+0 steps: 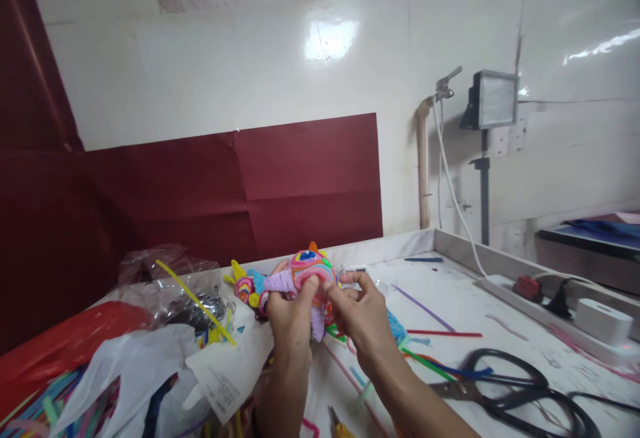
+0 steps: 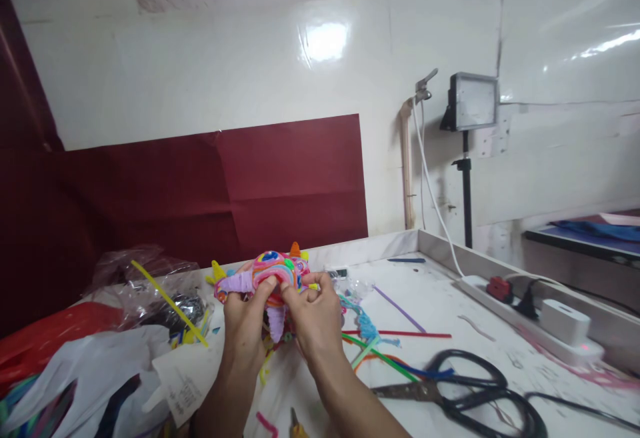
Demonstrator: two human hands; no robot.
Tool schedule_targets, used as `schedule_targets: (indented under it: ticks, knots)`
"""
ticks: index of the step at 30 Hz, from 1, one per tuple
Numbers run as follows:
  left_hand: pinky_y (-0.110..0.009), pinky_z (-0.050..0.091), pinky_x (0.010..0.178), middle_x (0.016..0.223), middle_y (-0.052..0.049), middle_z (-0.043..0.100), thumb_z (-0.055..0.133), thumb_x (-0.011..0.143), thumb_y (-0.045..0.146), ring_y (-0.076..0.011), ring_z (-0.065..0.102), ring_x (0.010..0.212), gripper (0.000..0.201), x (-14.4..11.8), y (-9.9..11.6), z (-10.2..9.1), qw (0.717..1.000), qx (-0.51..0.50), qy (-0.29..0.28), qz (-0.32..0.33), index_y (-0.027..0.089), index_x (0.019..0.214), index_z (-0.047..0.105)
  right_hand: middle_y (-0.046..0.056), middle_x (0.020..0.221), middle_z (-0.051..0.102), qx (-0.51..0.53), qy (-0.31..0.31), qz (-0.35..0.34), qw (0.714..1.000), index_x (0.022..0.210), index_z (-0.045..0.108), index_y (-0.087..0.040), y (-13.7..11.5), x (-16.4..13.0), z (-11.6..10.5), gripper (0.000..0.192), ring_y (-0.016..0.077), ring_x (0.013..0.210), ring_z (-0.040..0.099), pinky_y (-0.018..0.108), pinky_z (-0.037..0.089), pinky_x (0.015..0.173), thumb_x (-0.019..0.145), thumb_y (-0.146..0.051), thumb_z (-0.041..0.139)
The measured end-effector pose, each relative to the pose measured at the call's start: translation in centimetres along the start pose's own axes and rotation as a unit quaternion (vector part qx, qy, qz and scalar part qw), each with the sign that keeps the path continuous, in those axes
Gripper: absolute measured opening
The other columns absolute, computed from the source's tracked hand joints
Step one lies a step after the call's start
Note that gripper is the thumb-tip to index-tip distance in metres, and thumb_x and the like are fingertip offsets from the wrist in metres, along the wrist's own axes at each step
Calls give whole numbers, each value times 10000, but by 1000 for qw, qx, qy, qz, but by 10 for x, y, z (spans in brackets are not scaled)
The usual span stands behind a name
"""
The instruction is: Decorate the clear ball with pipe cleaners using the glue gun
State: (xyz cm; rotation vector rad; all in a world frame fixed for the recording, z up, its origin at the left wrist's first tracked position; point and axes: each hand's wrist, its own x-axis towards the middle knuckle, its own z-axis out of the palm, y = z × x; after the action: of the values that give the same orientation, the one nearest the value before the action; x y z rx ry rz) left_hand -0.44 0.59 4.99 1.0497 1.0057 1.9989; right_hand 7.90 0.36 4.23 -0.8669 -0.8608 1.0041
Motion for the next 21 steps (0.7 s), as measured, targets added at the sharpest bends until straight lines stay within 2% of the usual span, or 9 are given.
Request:
schedule_targets:
  ticks: [4, 11, 21]
  knots:
    - [-365, 561, 907, 1095, -82, 722, 760, 727, 260, -258, 695, 1069, 592, 1, 0, 1, 1000, 5, -3, -6, 210, 1282, 560, -107, 406, 516, -8, -6, 3, 1000, 949, 535, -219, 1, 1, -1, 451, 81, 336, 339, 186, 237, 352, 645, -461, 762]
    - [-387, 544, 957, 1135, -96, 720, 742, 757, 263, -273, 680, 1123, 530, -1, -2, 1, 1000, 7, -12, 0, 198, 1258, 584, -89, 387, 523, 17, -14, 2, 1000, 879, 549, -207, -6, -3, 0, 418, 81, 329, 352, 183, 232, 337, 626, -451, 775]
    - [-361, 562, 908, 1137, -100, 727, 769, 717, 194, -253, 707, 1060, 553, 0, -4, 3, 999, -5, -25, -36, 202, 1237, 581, -109, 381, 510, 21, -2, 20, 1000, 878, 513, -220, -2, -2, -3, 417, 80, 319, 360, 175, 230, 341, 610, -410, 770]
